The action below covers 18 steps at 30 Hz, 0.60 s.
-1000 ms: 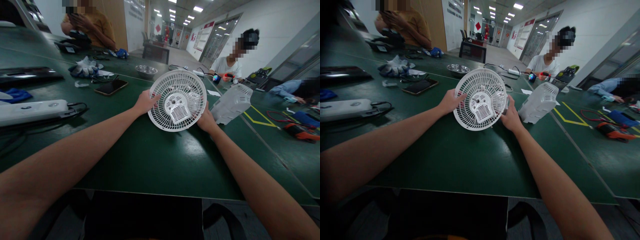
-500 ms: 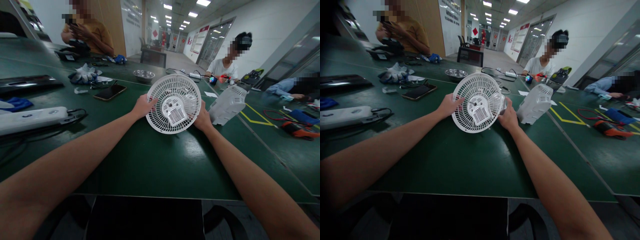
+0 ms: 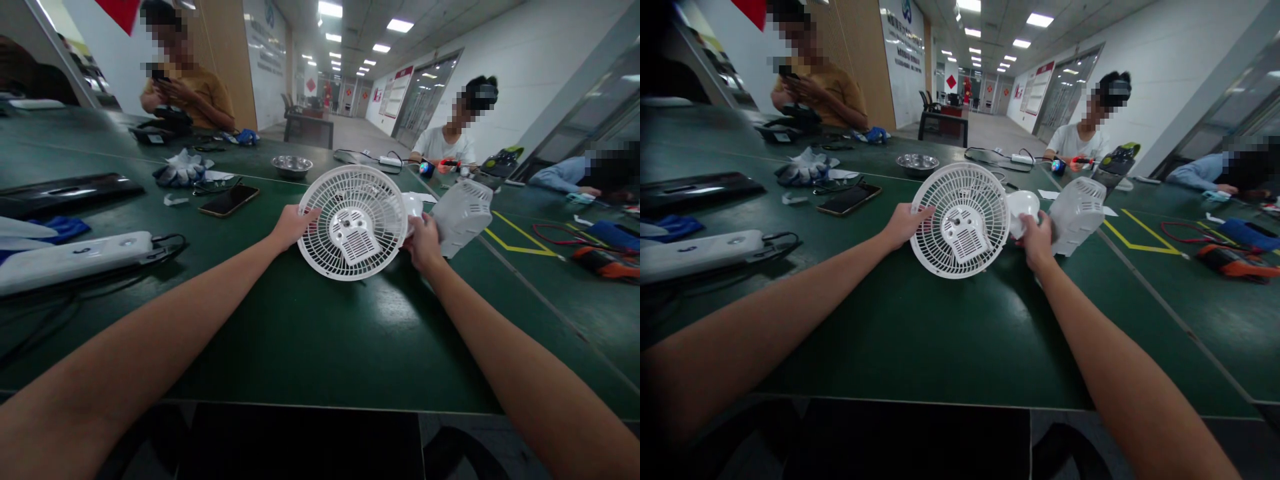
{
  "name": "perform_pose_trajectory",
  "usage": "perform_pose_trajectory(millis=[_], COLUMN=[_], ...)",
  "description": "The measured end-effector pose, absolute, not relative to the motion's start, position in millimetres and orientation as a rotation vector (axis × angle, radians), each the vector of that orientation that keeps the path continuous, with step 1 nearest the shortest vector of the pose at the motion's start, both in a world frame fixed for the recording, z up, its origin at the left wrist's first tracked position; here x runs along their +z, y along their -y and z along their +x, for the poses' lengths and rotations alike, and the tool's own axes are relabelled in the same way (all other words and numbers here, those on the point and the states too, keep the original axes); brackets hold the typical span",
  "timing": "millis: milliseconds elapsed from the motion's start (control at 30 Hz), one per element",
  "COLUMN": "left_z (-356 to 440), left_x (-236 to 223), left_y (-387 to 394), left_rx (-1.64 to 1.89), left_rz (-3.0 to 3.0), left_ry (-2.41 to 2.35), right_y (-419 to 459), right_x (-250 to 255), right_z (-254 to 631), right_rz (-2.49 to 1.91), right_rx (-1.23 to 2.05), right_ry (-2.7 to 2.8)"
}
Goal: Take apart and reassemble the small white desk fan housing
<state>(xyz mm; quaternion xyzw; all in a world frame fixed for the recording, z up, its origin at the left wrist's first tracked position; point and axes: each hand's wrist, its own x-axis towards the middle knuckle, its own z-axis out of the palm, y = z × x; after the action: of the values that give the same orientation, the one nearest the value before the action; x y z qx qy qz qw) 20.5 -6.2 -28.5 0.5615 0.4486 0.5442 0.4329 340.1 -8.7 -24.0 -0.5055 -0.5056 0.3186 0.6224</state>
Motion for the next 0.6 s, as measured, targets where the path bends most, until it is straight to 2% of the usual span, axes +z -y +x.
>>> perform_pose_trajectory(millis=[133,267,367,600], left_z=[21,25,27,26], left_x=[-27,-22,-19,-23], left_y=[7,12,15,12], left_rx=[1.341,1.325,1.311,1.296], left_rz=[1.380,1.321,1.289,1.331], left_ry=[-1.036,-0.984,-0.995,-1.012], right_y=[20,42,55,78], right_x=[-1,24,27,21], right_z=[339,321,305,293], right_rz=[-0.879,-0.661,-0.634,-1.011], right_rx=[1.025,1.021,0.764,-0.189], right_ry=[0.827,0.864,1.006,1.604])
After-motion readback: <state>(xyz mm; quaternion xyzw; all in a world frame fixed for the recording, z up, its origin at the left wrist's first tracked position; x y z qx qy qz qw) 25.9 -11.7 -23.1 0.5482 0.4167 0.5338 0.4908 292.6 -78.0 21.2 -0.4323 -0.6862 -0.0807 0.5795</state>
